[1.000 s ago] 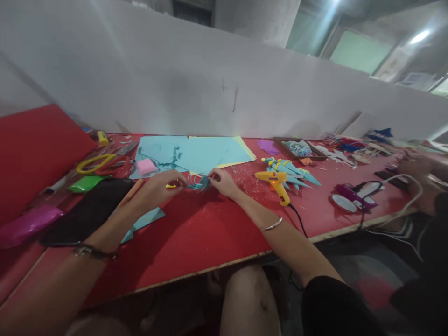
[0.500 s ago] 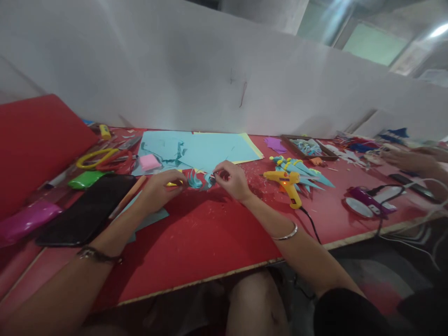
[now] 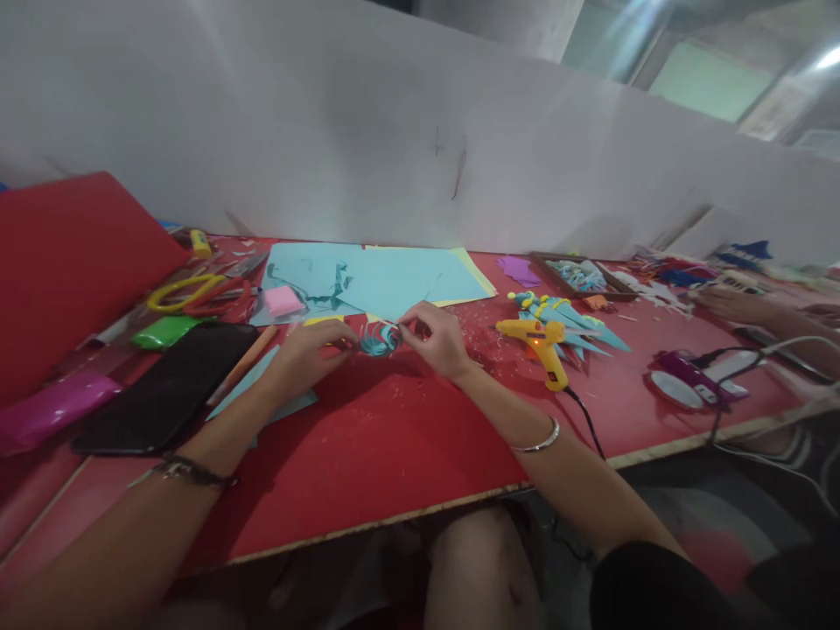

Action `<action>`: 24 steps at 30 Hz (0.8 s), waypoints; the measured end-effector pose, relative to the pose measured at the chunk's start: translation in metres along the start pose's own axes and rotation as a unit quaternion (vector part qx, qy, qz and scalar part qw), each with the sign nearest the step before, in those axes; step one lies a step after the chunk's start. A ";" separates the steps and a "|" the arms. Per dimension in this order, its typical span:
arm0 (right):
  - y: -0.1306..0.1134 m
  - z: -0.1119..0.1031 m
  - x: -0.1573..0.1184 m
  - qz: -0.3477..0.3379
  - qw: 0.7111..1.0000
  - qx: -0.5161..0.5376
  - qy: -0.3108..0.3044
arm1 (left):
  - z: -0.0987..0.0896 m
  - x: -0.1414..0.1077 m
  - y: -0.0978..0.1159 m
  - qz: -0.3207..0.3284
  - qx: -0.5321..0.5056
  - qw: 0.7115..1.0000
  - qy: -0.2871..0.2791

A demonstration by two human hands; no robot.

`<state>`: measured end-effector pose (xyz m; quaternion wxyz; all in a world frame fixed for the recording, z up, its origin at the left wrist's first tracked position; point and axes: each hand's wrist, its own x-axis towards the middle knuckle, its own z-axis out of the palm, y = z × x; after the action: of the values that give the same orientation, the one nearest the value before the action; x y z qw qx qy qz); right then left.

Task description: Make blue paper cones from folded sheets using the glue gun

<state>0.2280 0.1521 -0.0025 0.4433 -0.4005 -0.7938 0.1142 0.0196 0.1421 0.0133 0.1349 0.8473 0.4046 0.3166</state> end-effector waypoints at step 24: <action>0.001 0.003 0.000 -0.032 0.997 -0.033 -0.059 | 0.004 -0.001 -0.011 -0.027 0.018 0.998 -0.058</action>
<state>0.2265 0.1536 -0.0043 0.3854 -0.3819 -0.8344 0.0969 0.0150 0.1488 0.0042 0.1512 0.8551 0.4247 0.2561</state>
